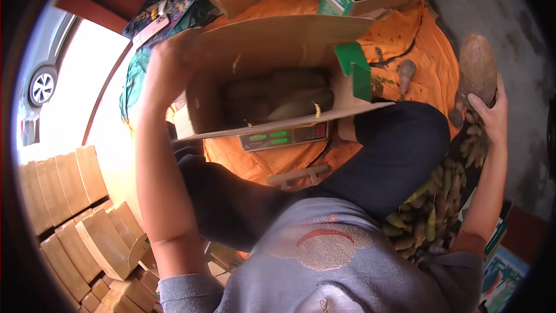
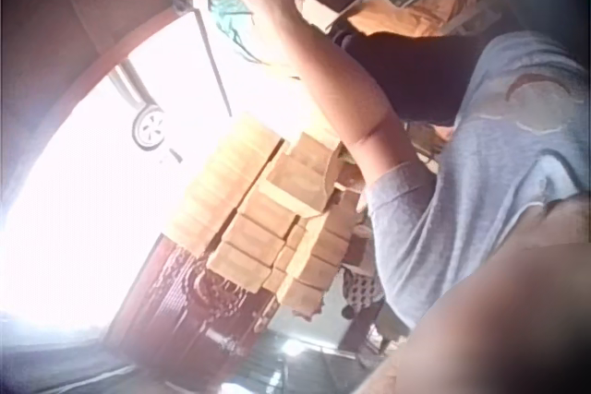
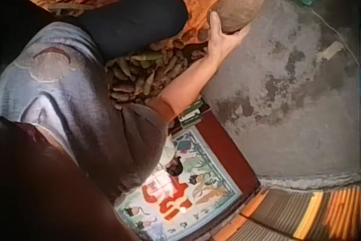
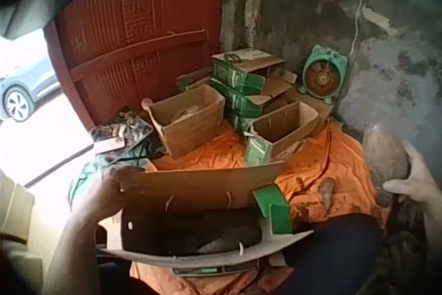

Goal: Sorting and packing sweet potatoes into a cardboard box on a digital scale.

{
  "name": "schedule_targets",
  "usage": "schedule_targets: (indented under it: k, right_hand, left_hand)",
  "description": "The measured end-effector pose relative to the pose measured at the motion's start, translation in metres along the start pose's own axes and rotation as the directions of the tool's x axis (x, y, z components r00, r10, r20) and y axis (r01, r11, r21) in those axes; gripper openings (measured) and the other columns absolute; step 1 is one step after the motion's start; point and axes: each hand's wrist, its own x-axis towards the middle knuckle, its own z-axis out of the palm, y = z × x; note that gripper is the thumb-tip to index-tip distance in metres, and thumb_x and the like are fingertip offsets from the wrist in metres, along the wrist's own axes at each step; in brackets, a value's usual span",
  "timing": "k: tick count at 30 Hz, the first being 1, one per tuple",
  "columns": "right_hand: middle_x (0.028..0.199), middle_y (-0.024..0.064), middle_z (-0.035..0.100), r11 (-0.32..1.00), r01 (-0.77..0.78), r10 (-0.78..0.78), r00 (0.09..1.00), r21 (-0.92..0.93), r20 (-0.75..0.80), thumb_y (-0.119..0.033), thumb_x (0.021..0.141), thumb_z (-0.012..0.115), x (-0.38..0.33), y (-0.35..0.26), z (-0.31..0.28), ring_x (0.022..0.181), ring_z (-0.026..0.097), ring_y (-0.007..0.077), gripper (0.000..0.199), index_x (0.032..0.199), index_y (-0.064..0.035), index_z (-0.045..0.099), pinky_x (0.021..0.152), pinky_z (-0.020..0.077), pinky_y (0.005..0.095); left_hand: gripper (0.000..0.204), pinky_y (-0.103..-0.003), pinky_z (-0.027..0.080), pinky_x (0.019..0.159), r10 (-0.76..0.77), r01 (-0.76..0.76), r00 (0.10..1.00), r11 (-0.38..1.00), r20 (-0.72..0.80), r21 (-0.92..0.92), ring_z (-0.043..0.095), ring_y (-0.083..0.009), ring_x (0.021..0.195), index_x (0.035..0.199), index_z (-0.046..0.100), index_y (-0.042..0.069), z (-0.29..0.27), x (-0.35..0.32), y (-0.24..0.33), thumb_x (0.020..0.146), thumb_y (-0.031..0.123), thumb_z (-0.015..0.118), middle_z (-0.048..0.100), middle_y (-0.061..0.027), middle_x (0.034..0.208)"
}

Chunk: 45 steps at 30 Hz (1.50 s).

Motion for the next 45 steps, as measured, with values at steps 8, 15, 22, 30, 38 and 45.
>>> schedule_targets:
  k: [8,15,22,30,38,45]
  right_hand:
    - [0.116,0.0206,0.064,0.693,0.719,-0.434,0.475,-0.053,0.766,-0.035,0.060,0.082,0.052,-0.165,0.225,0.109,0.063,0.0346,0.076,0.122,0.0023,0.058,0.093,0.0514,0.0433]
    - [0.112,0.0220,0.064,0.606,0.766,0.007,0.262,-0.212,0.965,-0.043,0.063,0.083,0.033,-0.122,0.360,0.102,0.065,0.0389,0.072,0.111,0.0041,0.060,0.087,0.0541,0.0468]
    - [0.115,0.0196,0.069,0.506,0.768,0.267,0.294,-0.393,0.918,-0.043,0.067,0.085,0.051,-0.090,0.383,0.107,0.067,0.0336,0.062,0.107,0.0019,0.070,0.091,0.0542,0.0430]
    - [0.115,0.0218,0.068,0.510,0.757,0.281,0.303,-0.409,0.911,-0.036,0.079,0.077,0.058,-0.050,0.378,0.109,0.066,0.0339,0.051,0.109,0.0047,0.070,0.094,0.0524,0.0415]
    - [0.111,0.0157,0.070,0.798,0.582,-0.494,0.486,0.155,0.721,-0.026,0.093,0.065,0.034,-0.145,0.218,0.101,0.068,0.0285,0.037,0.120,-0.0014,0.063,0.090,0.0526,0.0386]
    - [0.100,0.0044,0.071,0.994,0.092,-0.083,0.982,0.051,-0.170,-0.030,0.101,0.057,-0.013,0.047,0.011,0.097,0.064,0.0124,0.030,0.111,-0.0038,0.069,0.086,0.0515,0.0310]
  left_hand:
    - [0.013,-0.040,0.054,0.072,-0.131,0.126,0.991,0.985,0.037,0.114,0.070,-0.0330,0.077,0.095,0.076,0.007,-0.010,-0.014,0.003,0.086,0.013,0.067,0.072,-0.0136,0.082]
    - [0.013,-0.042,0.054,0.068,-0.035,0.039,0.999,0.991,-0.027,0.130,0.069,-0.0313,0.072,0.092,0.076,0.009,-0.001,-0.023,-0.007,0.087,0.020,0.069,0.069,-0.0125,0.074]
    - [0.016,-0.042,0.055,0.068,0.006,0.004,0.997,0.991,-0.073,0.132,0.068,-0.0309,0.068,0.097,0.077,0.010,0.003,-0.027,-0.013,0.087,0.021,0.070,0.068,-0.0133,0.070]
    - [0.016,-0.041,0.055,0.070,-0.027,0.030,0.999,0.996,-0.038,0.079,0.070,-0.0304,0.075,0.097,0.077,0.010,0.003,-0.021,-0.009,0.087,0.021,0.070,0.071,-0.0154,0.078]
    - [0.018,-0.033,0.055,0.079,-0.033,0.034,0.999,0.998,-0.019,0.045,0.073,-0.0274,0.085,0.103,0.076,0.007,0.006,-0.023,-0.015,0.088,0.013,0.067,0.075,-0.0133,0.092]
    - [0.033,-0.037,0.049,0.100,0.097,-0.099,0.974,0.995,-0.204,0.004,0.063,-0.0282,0.122,0.130,0.066,0.012,0.005,-0.017,-0.068,0.098,0.020,0.063,0.066,-0.0144,0.129]
